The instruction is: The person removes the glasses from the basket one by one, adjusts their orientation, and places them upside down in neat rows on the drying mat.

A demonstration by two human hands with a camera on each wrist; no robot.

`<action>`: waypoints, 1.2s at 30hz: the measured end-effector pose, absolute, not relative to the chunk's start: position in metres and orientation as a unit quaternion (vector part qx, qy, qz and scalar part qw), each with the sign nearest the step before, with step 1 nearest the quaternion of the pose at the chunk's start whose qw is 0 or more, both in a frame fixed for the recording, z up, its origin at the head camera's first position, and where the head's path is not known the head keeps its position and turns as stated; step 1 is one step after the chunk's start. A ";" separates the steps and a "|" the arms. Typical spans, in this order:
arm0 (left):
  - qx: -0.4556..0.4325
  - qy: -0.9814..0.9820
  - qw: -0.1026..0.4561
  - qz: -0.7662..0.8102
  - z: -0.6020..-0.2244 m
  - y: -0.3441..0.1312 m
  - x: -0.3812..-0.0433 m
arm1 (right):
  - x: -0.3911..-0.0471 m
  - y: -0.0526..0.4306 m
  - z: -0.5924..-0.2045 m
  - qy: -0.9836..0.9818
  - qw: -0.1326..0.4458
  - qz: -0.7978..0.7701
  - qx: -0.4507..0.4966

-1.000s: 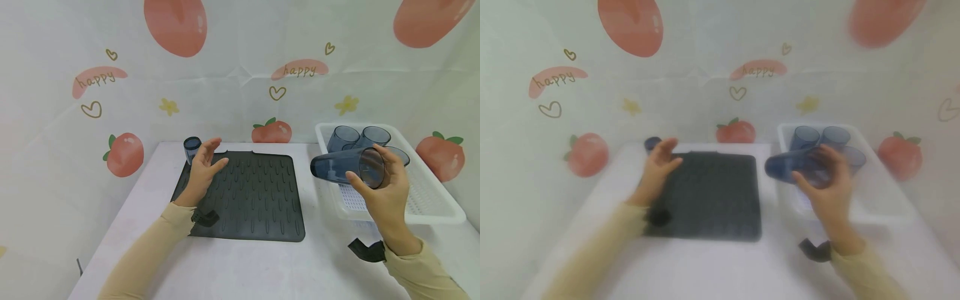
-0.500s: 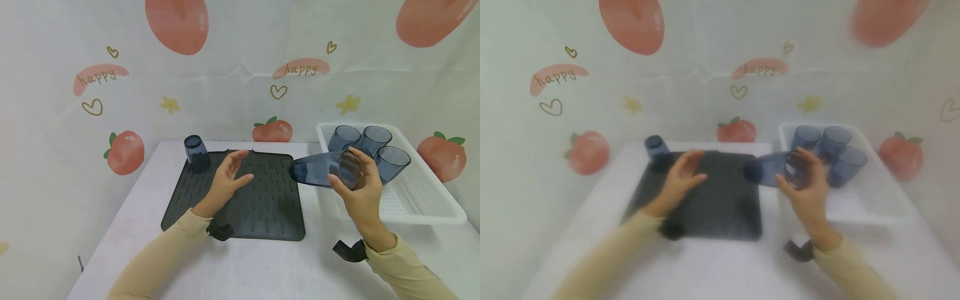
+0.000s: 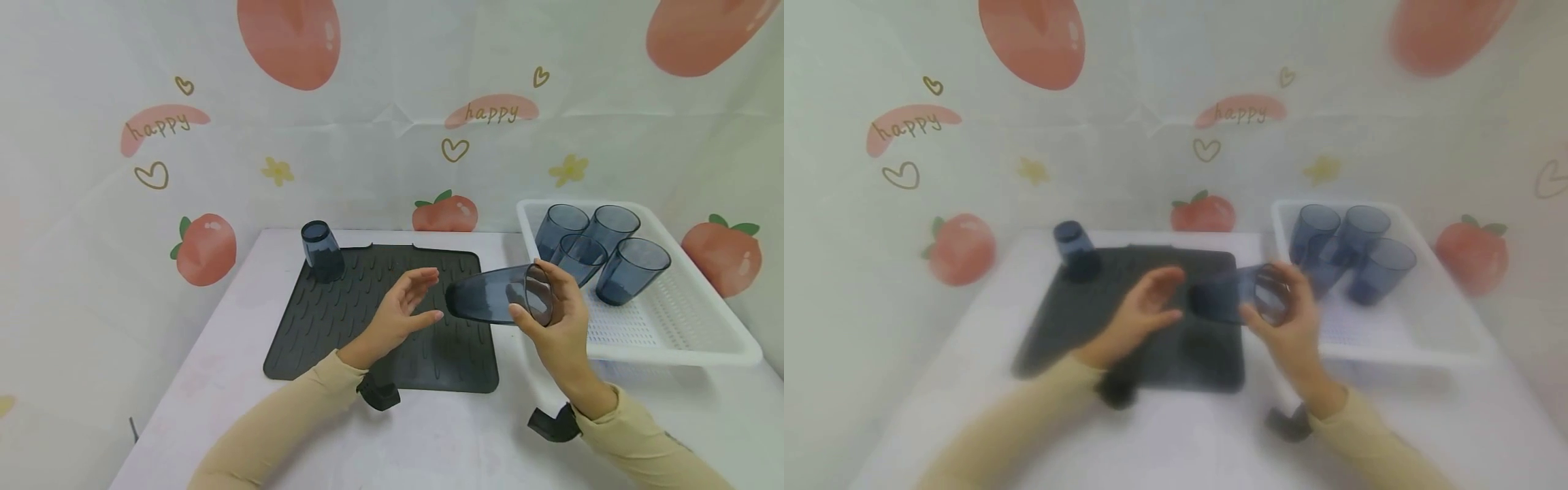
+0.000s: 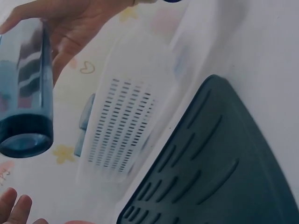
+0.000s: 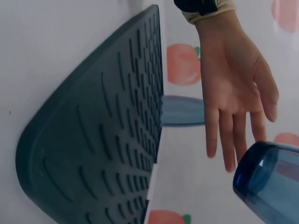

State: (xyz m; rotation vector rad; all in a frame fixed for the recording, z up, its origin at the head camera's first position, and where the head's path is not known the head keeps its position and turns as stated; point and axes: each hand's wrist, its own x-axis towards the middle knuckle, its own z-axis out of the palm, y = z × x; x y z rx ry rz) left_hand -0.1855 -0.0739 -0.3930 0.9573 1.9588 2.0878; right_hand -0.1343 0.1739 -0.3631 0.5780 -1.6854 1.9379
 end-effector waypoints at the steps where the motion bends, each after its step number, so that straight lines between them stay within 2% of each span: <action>1: 0.318 0.645 0.066 0.691 -0.394 -0.073 -0.185 | -0.134 0.173 -0.364 -0.619 0.248 0.714 0.214; 16: 0.321 0.619 0.116 0.707 -0.408 -0.064 -0.178 | -0.129 0.157 -0.375 -0.626 0.218 0.711 0.236; 23: 0.325 0.609 0.130 0.712 -0.411 -0.061 -0.175 | -0.129 0.156 -0.378 -0.640 0.209 0.709 0.212; 30: 0.311 0.617 0.119 0.713 -0.410 -0.061 -0.174 | -0.129 0.154 -0.377 -0.627 0.210 0.711 0.239; 36: 0.299 0.628 0.100 0.711 -0.414 -0.065 -0.173 | -0.131 0.158 -0.376 -0.656 0.170 0.698 0.231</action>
